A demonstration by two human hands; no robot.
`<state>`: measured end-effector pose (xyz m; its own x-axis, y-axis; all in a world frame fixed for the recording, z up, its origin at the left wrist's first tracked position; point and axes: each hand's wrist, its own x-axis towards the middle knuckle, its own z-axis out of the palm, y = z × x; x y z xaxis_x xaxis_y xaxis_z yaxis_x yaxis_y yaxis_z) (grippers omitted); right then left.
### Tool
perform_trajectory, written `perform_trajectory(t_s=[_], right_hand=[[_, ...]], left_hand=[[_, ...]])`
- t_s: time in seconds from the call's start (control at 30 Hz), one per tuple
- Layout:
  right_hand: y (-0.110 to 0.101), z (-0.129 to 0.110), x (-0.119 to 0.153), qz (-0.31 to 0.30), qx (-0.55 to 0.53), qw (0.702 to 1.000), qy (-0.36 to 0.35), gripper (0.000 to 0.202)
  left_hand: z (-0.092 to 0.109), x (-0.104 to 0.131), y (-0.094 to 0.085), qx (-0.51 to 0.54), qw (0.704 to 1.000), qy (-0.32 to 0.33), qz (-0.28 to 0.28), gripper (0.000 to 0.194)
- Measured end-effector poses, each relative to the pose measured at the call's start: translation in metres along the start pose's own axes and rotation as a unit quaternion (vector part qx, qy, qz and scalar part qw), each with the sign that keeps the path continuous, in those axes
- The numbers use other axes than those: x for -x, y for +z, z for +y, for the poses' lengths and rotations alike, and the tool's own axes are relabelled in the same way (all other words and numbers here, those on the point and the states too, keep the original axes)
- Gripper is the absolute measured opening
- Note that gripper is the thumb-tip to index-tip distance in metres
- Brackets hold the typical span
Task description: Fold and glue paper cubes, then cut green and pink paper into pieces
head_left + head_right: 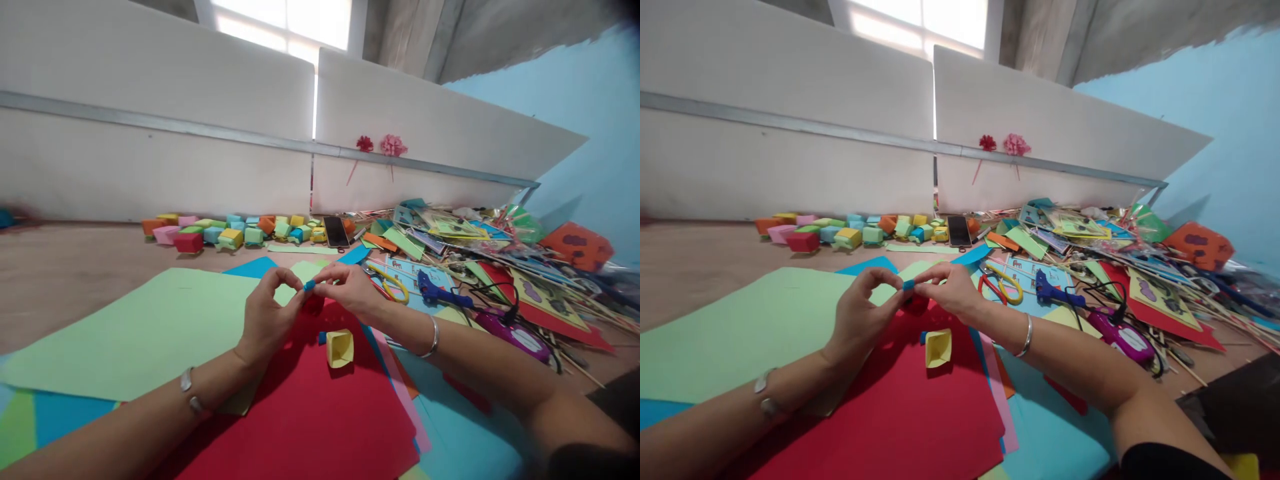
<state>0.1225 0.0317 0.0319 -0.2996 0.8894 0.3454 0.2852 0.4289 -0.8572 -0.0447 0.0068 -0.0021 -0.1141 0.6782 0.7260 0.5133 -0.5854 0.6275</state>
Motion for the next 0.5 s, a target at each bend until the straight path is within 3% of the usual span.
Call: perform_trajectory(t_s=[0.2, 0.3, 0.37, 0.43, 0.5], right_hand=[[0.008, -0.004, 0.001, -0.038, -0.157, 0.983, 0.092, 0.018], [0.002, -0.009, 0.000, 0.036, -0.177, 0.982, 0.049, 0.013], [-0.010, -0.014, 0.001, 0.101, -0.170, 0.980, 0.010, 0.012], [-0.029, -0.019, 0.007, 0.135, -0.169, 0.976, -0.007, 0.013], [-0.048, -0.024, 0.017, 0.152, -0.149, 0.977, -0.029, 0.014]], left_hand=[[-0.003, 0.001, 0.003, 0.025, 1.000, -0.003, -0.001, 0.019], [0.001, 0.001, 0.001, 0.024, 1.000, 0.005, 0.013, 0.026], [0.006, 0.000, -0.003, 0.024, 0.999, 0.017, 0.023, 0.020], [0.012, 0.000, -0.008, 0.037, 0.997, 0.060, -0.027, 0.015], [0.017, 0.001, -0.012, 0.067, 0.979, 0.127, -0.142, 0.020]])
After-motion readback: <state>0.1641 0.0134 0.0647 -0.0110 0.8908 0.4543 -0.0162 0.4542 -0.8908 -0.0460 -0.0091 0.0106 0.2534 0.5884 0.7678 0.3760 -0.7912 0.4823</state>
